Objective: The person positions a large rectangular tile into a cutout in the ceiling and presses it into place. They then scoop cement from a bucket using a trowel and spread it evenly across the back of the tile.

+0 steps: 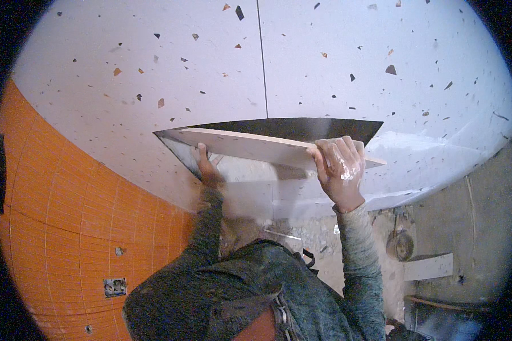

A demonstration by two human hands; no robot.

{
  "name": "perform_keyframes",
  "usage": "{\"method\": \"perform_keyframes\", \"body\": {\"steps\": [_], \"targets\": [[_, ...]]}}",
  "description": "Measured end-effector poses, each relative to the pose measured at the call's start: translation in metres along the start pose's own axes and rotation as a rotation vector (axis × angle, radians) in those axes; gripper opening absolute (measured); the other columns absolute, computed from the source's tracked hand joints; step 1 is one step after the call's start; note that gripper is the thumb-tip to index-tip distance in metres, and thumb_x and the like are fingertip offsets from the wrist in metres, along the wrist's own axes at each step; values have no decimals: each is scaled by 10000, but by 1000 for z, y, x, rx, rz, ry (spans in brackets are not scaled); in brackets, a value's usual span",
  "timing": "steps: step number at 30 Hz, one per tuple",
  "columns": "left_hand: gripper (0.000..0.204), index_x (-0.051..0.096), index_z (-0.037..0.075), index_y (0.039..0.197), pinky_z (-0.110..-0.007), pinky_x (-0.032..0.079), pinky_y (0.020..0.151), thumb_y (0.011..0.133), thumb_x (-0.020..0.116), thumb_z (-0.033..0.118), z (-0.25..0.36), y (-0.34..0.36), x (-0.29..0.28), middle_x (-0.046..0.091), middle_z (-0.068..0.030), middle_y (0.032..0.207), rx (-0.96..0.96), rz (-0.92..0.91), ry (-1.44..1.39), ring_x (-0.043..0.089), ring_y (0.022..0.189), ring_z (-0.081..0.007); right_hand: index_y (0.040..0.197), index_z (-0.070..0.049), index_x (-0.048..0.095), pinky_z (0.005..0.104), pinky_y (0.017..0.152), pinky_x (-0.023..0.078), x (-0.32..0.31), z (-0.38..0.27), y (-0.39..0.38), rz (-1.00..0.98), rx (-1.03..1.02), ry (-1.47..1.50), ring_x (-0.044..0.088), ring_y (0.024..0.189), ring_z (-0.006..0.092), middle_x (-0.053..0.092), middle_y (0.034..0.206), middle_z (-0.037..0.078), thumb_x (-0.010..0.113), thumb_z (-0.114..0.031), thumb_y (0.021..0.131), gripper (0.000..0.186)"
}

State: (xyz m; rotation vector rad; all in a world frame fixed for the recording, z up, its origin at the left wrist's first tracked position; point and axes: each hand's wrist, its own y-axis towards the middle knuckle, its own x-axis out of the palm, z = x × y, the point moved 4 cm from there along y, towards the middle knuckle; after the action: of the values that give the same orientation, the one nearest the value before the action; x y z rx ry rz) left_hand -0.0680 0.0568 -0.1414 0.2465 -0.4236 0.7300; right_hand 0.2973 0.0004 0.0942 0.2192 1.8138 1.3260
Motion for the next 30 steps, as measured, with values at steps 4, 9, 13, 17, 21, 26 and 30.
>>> {"method": "perform_keyframes", "body": {"steps": [4, 9, 13, 17, 21, 26, 30], "targets": [[909, 151, 18, 1552, -501, 550, 943, 935, 655, 457, -1, 4, -8, 303, -203, 1516, -1, -33, -15, 400, 1351, -362, 893, -95, 661, 365, 638, 407, 1, 1, 1, 21, -18, 11, 573, 684, 203, 630, 755, 28, 754, -167, 854, 124], [899, 194, 44, 1537, -533, 541, 931, 908, 681, 464, -7, 11, -10, 343, -183, 1488, -10, -75, -39, 403, 1347, -371, 895, -71, 656, 357, 643, 423, -3, 4, 0, -21, -9, 29, 583, 706, 221, 650, 789, 47, 787, -116, 816, 160], [874, 263, 70, 1539, -571, 502, 981, 921, 581, 600, -14, 14, -14, 338, -174, 1522, -30, -27, 31, 355, 1372, -404, 868, -74, 654, 355, 619, 418, -3, 4, 2, -25, -21, 32, 584, 691, 212, 645, 766, 37, 793, -136, 808, 164], [861, 294, 72, 1530, -539, 522, 962, 914, 623, 576, -14, 16, -17, 389, -159, 1491, -26, -45, 0, 400, 1346, -363, 857, -81, 654, 346, 611, 413, -1, 7, 3, -45, -20, 31, 585, 680, 204, 644, 756, 27, 792, -158, 816, 162], [774, 235, 94, 1541, -525, 541, 948, 968, 613, 452, -15, 18, -16, 374, -160, 1494, -83, -13, -68, 385, 1382, -344, 851, -95, 642, 350, 609, 403, 1, 10, 4, -11, -28, 65, 565, 674, 199, 614, 745, 24, 776, -183, 828, 162], [773, 225, 113, 1552, -526, 529, 947, 975, 597, 468, -13, 11, -10, 367, -137, 1504, -51, -52, -85, 393, 1381, -314, 868, -88, 642, 352, 584, 414, -3, 12, -1, -23, -53, 46, 571, 658, 208, 626, 743, 37, 795, -164, 819, 178], [776, 307, 94, 1520, -561, 502, 968, 958, 583, 552, -14, 15, -16, 398, -143, 1467, -25, -41, -52, 394, 1346, -331, 858, -77, 640, 365, 590, 420, -3, 5, 4, -77, -26, 64, 573, 665, 225, 607, 736, 45, 788, -140, 816, 166]]}}
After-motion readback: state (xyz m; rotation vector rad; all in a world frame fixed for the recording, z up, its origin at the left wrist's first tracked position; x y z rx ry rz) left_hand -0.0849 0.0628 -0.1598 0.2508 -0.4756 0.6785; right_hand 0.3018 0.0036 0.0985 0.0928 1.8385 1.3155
